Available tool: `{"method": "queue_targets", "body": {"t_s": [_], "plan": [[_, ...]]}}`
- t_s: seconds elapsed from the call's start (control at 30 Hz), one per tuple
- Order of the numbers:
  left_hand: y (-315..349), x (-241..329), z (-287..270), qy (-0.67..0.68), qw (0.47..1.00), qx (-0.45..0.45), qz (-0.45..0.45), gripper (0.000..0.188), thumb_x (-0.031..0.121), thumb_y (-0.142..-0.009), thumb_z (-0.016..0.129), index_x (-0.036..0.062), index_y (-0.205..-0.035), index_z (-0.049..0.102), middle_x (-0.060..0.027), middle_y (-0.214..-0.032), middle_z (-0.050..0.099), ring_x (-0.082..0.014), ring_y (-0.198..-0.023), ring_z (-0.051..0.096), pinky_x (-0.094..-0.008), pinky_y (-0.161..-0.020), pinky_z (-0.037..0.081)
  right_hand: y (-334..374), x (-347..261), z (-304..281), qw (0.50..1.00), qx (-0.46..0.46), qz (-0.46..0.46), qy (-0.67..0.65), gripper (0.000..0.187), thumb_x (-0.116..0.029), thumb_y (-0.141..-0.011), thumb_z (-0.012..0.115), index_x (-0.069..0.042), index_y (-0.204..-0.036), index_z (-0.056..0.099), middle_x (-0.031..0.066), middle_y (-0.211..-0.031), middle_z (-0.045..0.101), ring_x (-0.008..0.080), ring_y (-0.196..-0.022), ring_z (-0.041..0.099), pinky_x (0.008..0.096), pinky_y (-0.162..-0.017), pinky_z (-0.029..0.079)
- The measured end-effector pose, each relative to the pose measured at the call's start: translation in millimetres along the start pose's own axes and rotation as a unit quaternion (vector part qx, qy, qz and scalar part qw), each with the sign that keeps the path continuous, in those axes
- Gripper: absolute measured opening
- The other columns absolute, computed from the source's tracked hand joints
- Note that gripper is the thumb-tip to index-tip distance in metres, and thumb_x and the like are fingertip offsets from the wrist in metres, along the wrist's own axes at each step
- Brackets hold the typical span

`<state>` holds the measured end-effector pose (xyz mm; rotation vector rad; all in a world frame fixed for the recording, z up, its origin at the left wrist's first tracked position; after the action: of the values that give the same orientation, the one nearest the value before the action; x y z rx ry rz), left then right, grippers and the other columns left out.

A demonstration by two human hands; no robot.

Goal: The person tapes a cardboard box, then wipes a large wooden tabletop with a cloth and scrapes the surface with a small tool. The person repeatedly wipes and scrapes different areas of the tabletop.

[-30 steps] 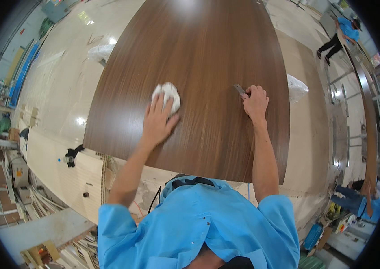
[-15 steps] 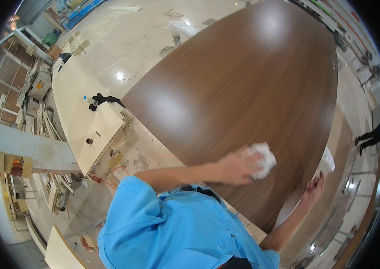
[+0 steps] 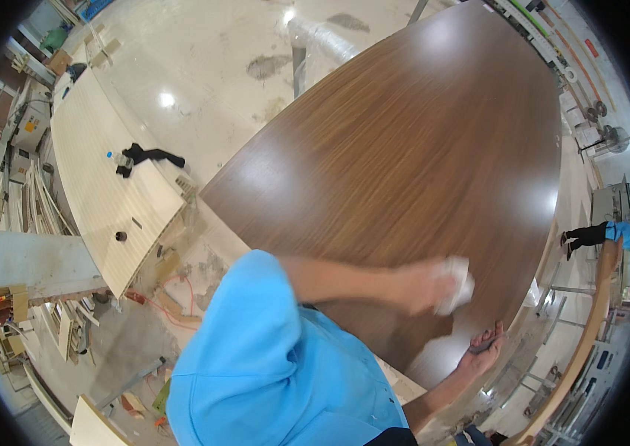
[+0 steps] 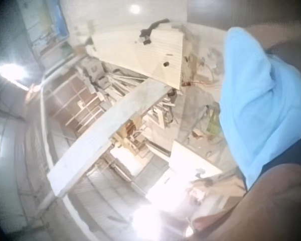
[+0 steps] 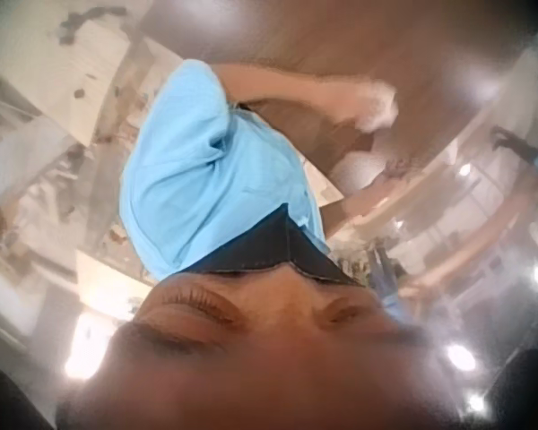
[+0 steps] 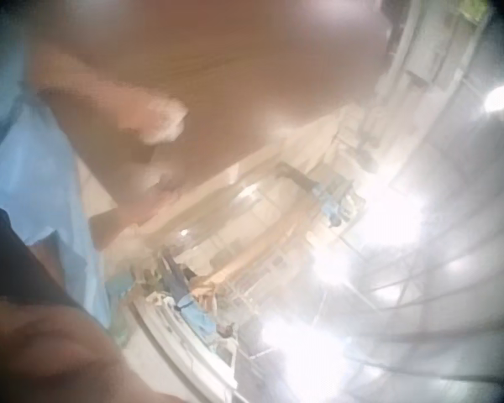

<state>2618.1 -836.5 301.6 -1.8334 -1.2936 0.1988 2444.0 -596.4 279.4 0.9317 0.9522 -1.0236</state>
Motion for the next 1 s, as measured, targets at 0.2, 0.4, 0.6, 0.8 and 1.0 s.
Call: {"method": "queue_targets", "body": {"t_s": [0.2,0.4,0.6,0.8,1.0], "plan": [[187,-9,-157,-0.056,0.947,-0.159,-0.272,0.053,0.013,-0.082,0.065,0.0138,-0.135,0.061,-0.0126,-0.153,0.044,-0.0354,-0.146,0.036,-0.0478,-0.117,0.037,23,35,92,0.997,-0.002,-0.037,0.069,0.048,-0.034,-0.107,0.05,0.007,-0.132,0.054,0.0018,-0.079,0.051,0.0086,-0.064,0.044,0.0246,-0.052,0.037],[305,-94,-338,-0.16,0.845,-0.011,-0.511,0.048,0.011,-0.089,0.059,0.0103,-0.137,0.059,-0.0158,-0.135,0.061,-0.0351,-0.117,0.062,-0.041,-0.097,0.051,20,63,139,0.999,-0.013,0.0,0.038,0.046,-0.033,-0.107,0.051,0.006,-0.131,0.055,0.0027,-0.08,0.052,0.0087,-0.068,0.047,0.024,-0.054,0.038],[367,-114,-330,0.101,0.674,0.158,-0.715,0.047,0.026,-0.096,0.062,0.0066,-0.139,0.057,-0.0085,-0.126,0.067,-0.0228,-0.103,0.065,-0.0324,-0.091,0.049,40,51,192,0.976,-0.072,-0.06,0.197,0.039,-0.028,-0.107,0.054,0.002,-0.131,0.056,0.0028,-0.08,0.056,0.0062,-0.063,0.047,0.0207,-0.052,0.036],[369,-93,-320,0.255,0.633,0.177,-0.709,0.058,0.03,-0.092,0.075,0.0015,-0.14,0.057,-0.0038,-0.126,0.064,-0.0114,-0.115,0.054,-0.0275,-0.097,0.043,65,61,196,0.958,-0.049,-0.078,0.272,0.027,-0.025,-0.107,0.053,-0.001,-0.118,0.06,0.0009,-0.076,0.057,0.0051,-0.058,0.046,0.0198,-0.049,0.034],[388,-90,-302,0.357,0.559,0.252,-0.705,0.058,0.026,-0.088,0.08,0.0022,-0.138,0.06,0.0014,-0.117,0.066,-0.008,-0.102,0.057,-0.0246,-0.089,0.044,88,84,236,0.927,-0.097,-0.065,0.355,0.026,-0.024,-0.107,0.055,-0.001,-0.11,0.065,0.0008,-0.077,0.06,0.0049,-0.062,0.049,0.0204,-0.053,0.037]]}}
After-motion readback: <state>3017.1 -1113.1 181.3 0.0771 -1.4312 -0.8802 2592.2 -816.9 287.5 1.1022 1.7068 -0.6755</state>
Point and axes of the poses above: each hand's wrist, its own y-axis away from the middle knuckle, its own z-axis out of the palm, x = y × z, the point moved 9 cm from there along -y, towards the middle knuckle
